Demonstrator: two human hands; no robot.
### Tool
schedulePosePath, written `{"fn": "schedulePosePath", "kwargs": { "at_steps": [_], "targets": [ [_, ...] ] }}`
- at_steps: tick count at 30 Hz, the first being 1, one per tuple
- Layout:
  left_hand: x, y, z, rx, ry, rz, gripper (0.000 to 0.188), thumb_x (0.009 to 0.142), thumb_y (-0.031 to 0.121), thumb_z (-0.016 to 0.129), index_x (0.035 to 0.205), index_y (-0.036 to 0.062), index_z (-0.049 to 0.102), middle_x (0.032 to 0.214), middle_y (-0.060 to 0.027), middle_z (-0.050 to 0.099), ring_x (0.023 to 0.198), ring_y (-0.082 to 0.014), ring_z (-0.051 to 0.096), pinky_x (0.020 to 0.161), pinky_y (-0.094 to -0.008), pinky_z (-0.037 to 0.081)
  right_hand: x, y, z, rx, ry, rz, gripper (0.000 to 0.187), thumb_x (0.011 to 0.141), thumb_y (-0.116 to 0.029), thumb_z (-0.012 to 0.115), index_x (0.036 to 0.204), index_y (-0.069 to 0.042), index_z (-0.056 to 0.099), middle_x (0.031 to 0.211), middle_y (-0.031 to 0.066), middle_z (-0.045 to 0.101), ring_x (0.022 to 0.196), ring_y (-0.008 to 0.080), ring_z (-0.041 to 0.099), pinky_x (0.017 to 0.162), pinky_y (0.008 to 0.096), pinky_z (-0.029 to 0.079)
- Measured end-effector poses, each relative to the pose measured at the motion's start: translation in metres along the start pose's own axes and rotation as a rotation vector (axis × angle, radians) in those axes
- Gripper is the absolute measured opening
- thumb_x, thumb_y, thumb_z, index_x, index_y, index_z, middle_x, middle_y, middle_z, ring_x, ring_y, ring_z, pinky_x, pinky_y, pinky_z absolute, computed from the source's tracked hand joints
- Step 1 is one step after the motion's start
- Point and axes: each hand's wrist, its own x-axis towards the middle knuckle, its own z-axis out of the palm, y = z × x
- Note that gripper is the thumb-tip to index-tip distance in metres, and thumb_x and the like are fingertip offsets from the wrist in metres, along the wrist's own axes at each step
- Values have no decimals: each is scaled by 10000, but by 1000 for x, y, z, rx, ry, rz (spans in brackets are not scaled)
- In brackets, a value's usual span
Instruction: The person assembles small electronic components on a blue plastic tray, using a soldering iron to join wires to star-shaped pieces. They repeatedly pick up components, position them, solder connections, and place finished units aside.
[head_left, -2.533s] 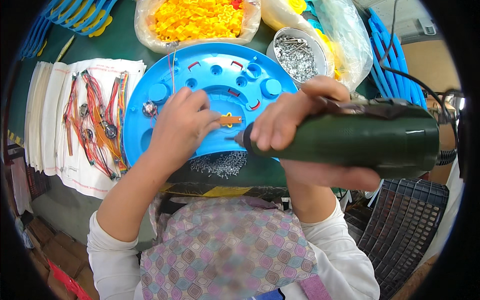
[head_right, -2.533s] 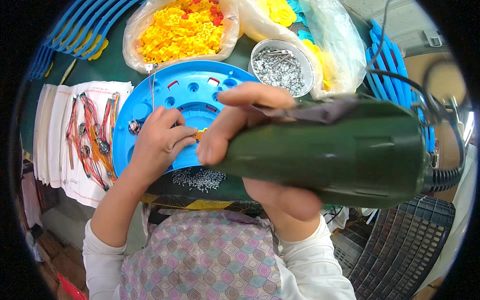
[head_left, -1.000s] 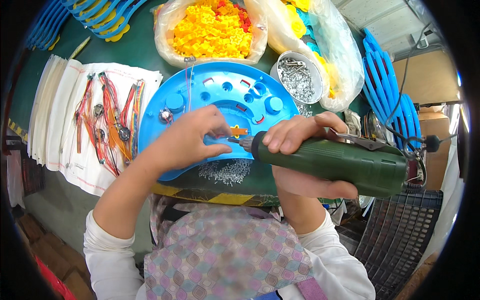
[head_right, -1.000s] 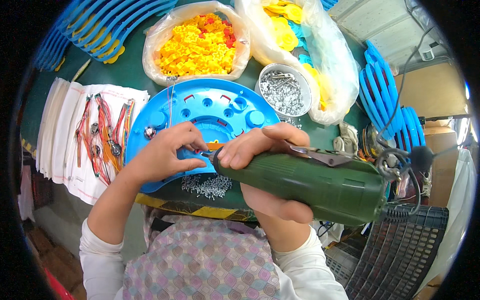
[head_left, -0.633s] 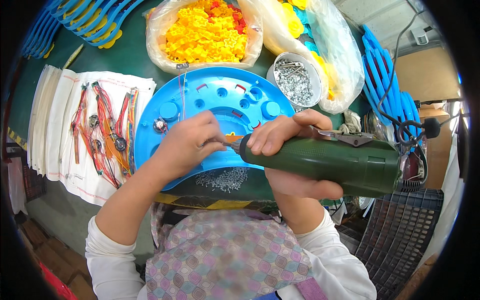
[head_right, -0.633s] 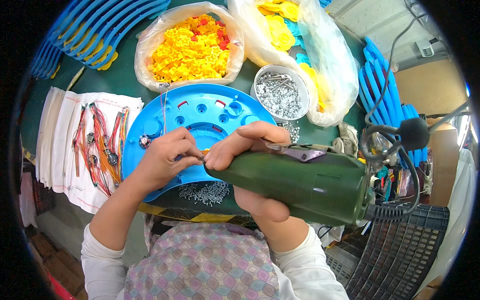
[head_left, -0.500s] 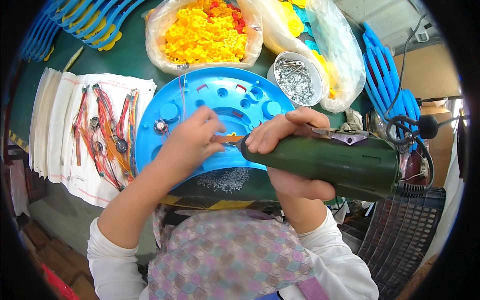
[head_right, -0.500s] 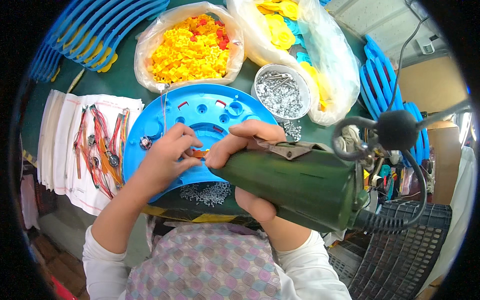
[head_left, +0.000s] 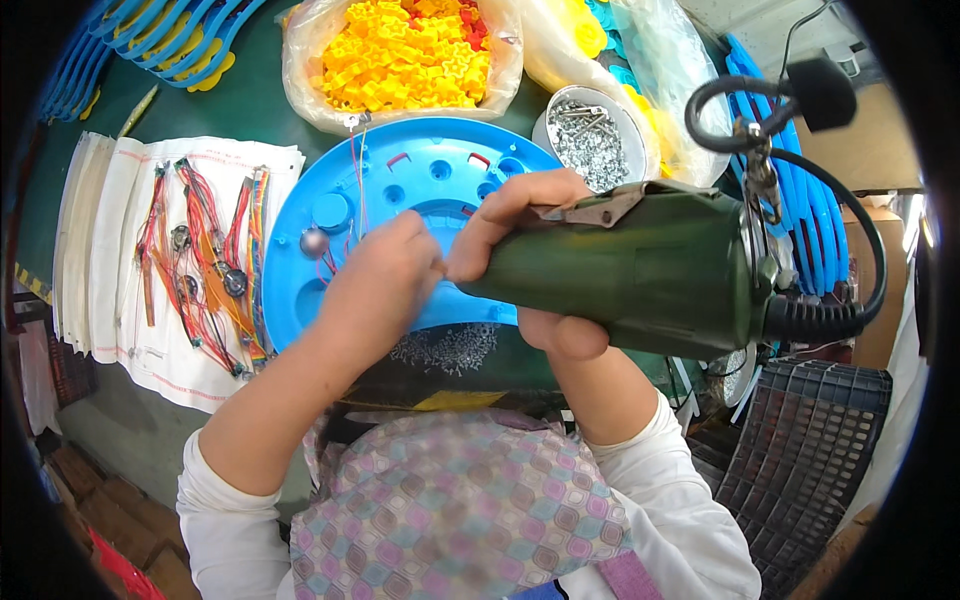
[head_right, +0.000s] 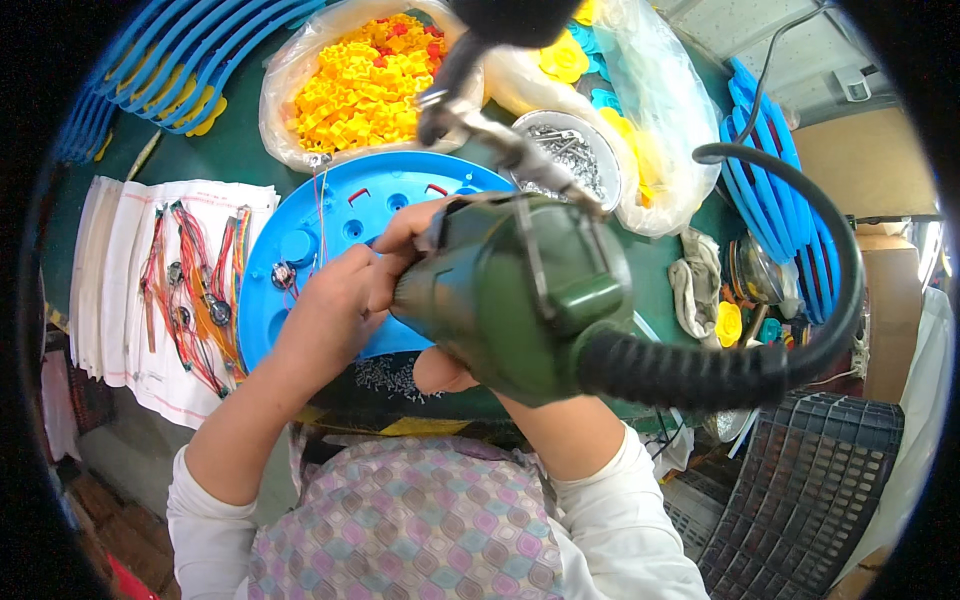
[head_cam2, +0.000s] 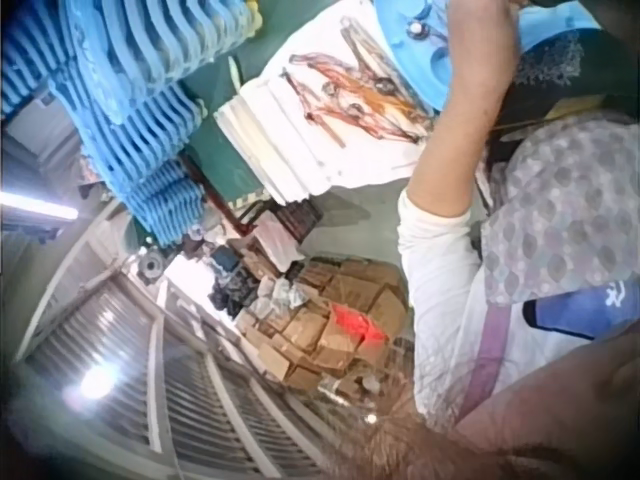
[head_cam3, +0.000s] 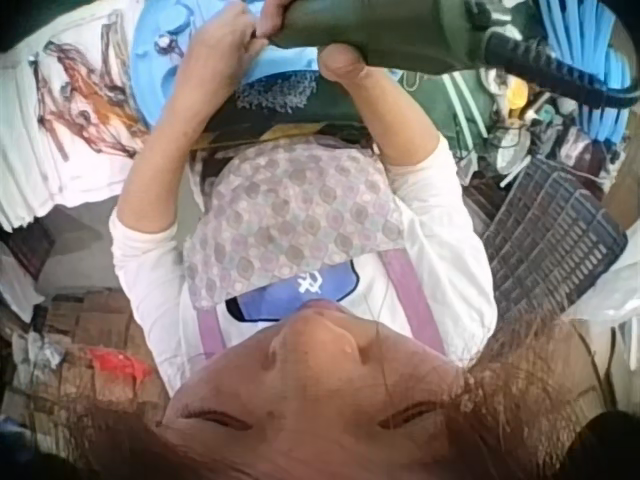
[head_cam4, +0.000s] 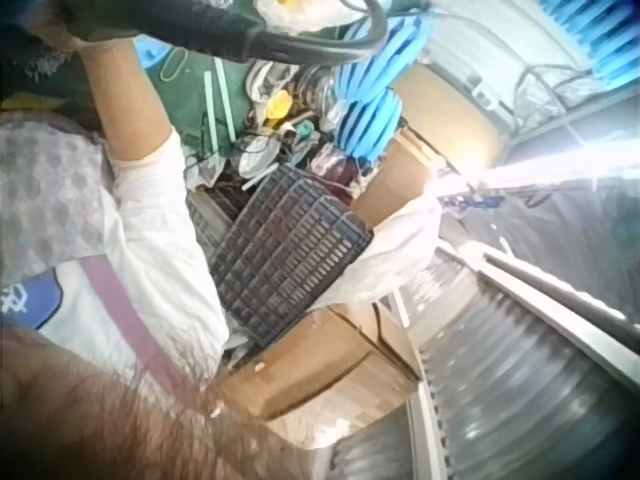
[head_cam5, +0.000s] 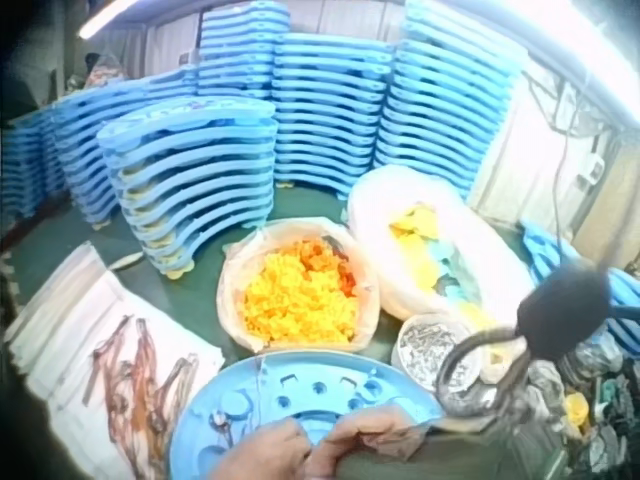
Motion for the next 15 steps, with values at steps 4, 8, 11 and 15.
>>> {"fn": "schedulePosePath", "kwargs": {
  "at_steps": [4,8,11,15],
  "targets": [
    [0,-7,2,10,-4,59,101,864,55,691,863,-5,609,934,-182,565,879,-392,608,775,-473,504,-3,-3,5,-28,40,-18,1250,559,-929,661,1330,37,473,893,105,685,797,192,678,733,310,570],
    [-3,2,-10,-69,-9,36,91,887,50,692,927,-3,628,956,-174,590,909,-390,625,790,-458,514,-18,-22,13,154,86,-37,1241,613,-943,617,1365,28,436,863,127,670,770,254,674,731,392,581],
    [-7,3,-16,-147,19,25,96,898,41,696,960,1,634,963,-163,611,930,-381,635,802,-447,520,-37,-20,19,300,66,-113,1190,655,-909,645,1372,13,422,850,128,658,759,274,672,727,427,577],
    [-15,8,-20,-181,73,30,109,880,25,708,956,15,630,947,-150,625,925,-361,642,795,-438,519,-58,-7,22,261,22,-114,1055,720,-790,698,1366,0,432,902,129,658,832,270,669,795,416,564]
  ]
}}
